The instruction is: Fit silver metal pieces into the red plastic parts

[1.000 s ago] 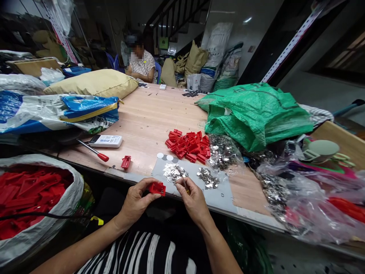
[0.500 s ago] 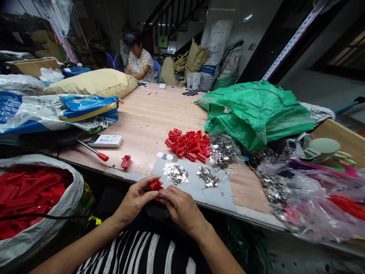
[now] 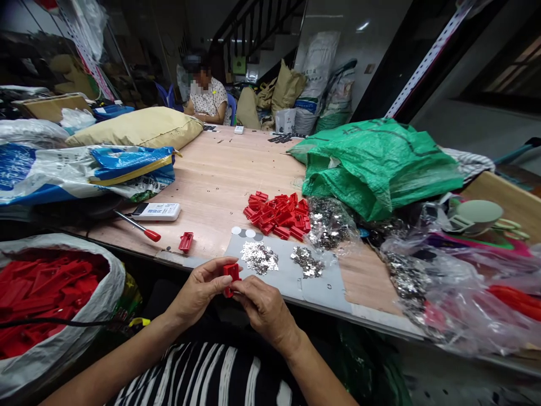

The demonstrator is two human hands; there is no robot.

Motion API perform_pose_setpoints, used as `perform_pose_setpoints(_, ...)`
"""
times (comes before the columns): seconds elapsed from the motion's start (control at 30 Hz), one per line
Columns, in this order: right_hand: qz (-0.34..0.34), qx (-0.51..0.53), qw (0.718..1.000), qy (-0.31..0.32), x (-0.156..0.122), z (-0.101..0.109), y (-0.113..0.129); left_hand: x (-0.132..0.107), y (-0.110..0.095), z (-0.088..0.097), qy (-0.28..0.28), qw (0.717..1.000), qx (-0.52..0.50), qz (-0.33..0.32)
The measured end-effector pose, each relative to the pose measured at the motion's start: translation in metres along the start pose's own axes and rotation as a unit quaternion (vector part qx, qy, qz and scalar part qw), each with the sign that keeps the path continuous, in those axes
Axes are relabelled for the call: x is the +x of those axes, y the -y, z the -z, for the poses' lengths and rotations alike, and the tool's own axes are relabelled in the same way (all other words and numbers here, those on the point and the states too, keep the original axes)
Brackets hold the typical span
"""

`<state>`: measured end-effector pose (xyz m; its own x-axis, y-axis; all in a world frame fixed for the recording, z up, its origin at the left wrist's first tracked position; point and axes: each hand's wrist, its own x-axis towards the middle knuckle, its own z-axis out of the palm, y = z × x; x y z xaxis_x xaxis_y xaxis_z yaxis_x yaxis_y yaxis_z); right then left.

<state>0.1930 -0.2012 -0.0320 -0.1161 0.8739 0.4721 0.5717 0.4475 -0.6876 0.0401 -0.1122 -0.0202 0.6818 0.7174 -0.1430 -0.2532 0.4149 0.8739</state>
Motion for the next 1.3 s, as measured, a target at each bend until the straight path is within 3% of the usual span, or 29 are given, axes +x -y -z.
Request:
perform_pose_setpoints(0.17, 0.009, 0.023, 0.999, -0.038, 0.004, 0.000, 0.000, 0.003, -0.009, -0.002, 0.029, 0.999, 0.014, 0.012)
perform_pose_setpoints(0.4, -0.031, 0.042, 0.995, -0.090, 0.000, -0.003, 0.000, 0.006, -0.012, -0.004, 0.031, 0.999, -0.004, 0.023)
perform_pose_setpoints(0.77, -0.028, 0.043, 0.993, -0.103, 0.001, -0.002, 0.002, 0.003, -0.014, -0.004, 0.046, 0.999, 0.008, 0.014)
perform_pose_setpoints(1.03, -0.054, 0.030, 0.992, -0.113, -0.002, 0.001, -0.004, 0.012, -0.014, -0.011, 0.027, 0.999, 0.004, 0.017)
perform_pose_setpoints(1.3, -0.007, 0.006, 0.995, -0.101, 0.001, 0.008, -0.006, 0.020, -0.018, -0.015, 0.039, 0.999, 0.020, 0.017)
